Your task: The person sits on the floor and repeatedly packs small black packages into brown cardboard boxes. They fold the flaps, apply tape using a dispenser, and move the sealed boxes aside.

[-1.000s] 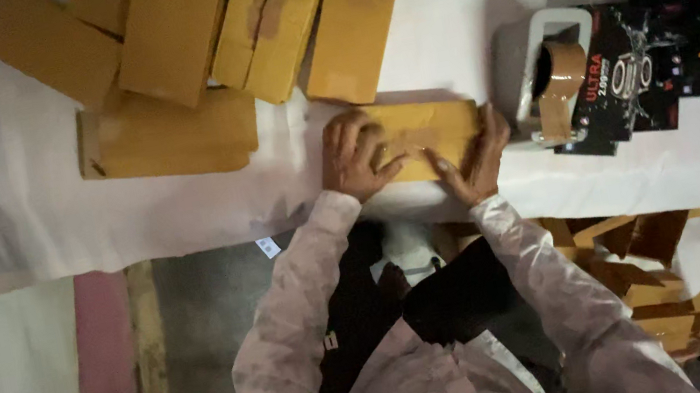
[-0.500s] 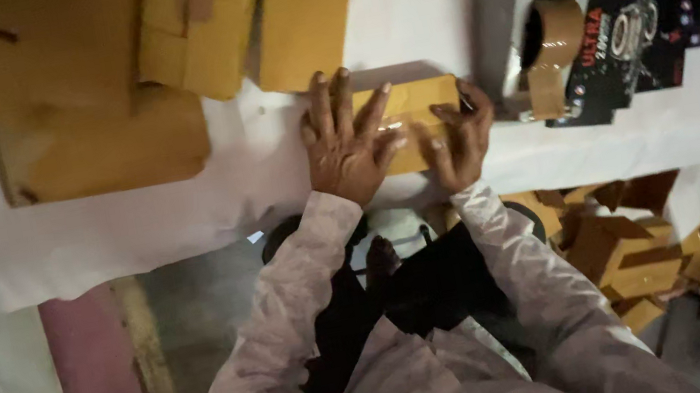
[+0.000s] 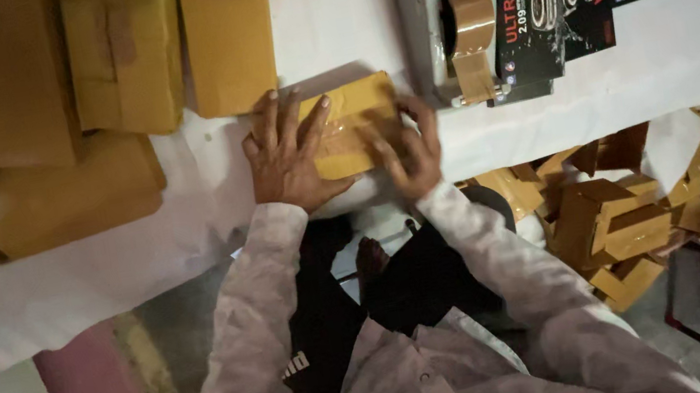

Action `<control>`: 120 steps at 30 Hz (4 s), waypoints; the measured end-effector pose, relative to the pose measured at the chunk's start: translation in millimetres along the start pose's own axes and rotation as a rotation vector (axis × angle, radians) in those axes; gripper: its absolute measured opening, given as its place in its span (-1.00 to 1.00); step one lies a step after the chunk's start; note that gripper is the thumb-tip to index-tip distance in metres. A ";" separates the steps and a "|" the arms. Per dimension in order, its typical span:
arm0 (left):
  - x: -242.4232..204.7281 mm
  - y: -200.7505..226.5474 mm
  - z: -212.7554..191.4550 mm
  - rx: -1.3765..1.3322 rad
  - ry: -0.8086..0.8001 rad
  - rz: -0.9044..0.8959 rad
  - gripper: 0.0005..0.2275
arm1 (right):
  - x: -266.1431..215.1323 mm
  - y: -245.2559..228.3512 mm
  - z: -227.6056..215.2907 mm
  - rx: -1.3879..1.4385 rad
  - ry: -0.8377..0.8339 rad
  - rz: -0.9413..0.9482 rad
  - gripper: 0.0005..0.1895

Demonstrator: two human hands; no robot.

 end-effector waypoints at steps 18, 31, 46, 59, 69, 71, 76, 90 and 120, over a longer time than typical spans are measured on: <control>-0.4 1.2 -0.9 0.013 -0.131 -0.060 0.07 | 50.8 59.0 -121.6 0.112 0.125 0.789 -0.77; -2.2 -0.5 3.9 0.052 -0.064 -0.057 0.08 | 74.8 35.7 -148.7 0.759 0.206 1.034 -0.73; -0.2 -0.8 10.2 0.034 -0.055 -0.047 0.07 | 37.0 38.0 -163.9 0.766 0.408 1.289 -0.71; -6.9 -8.1 27.9 -0.010 -0.078 -0.057 0.13 | 30.4 -8.2 -175.2 -0.035 -0.393 0.634 -0.54; -3.6 -7.2 20.5 0.008 -0.121 -0.072 0.16 | -16.9 117.5 -185.0 1.289 0.221 0.855 -0.75; -2.0 -6.9 19.8 0.011 -0.168 -0.075 0.15 | -17.4 122.8 -181.5 1.329 0.235 0.856 -0.74; -2.2 -7.5 21.5 0.001 -0.208 -0.080 0.15 | -11.9 98.8 -170.9 -0.335 -0.396 0.408 -0.67; -5.2 -6.6 24.7 0.105 -0.071 -0.057 0.11 | -12.9 53.3 -121.0 0.931 0.360 0.881 -0.89; -3.3 -6.9 21.1 0.052 -0.084 -0.056 0.15 | -28.8 67.5 -87.2 1.215 0.494 0.687 -0.90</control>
Point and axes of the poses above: each hand's wrist, its own x-axis towards the middle knuckle, its own z-axis out of the palm, y = z × x, the point moved 2 cm from there along x, towards the middle knuckle, and after that the axes turned 11 degrees about x, right-handed, at the moved point
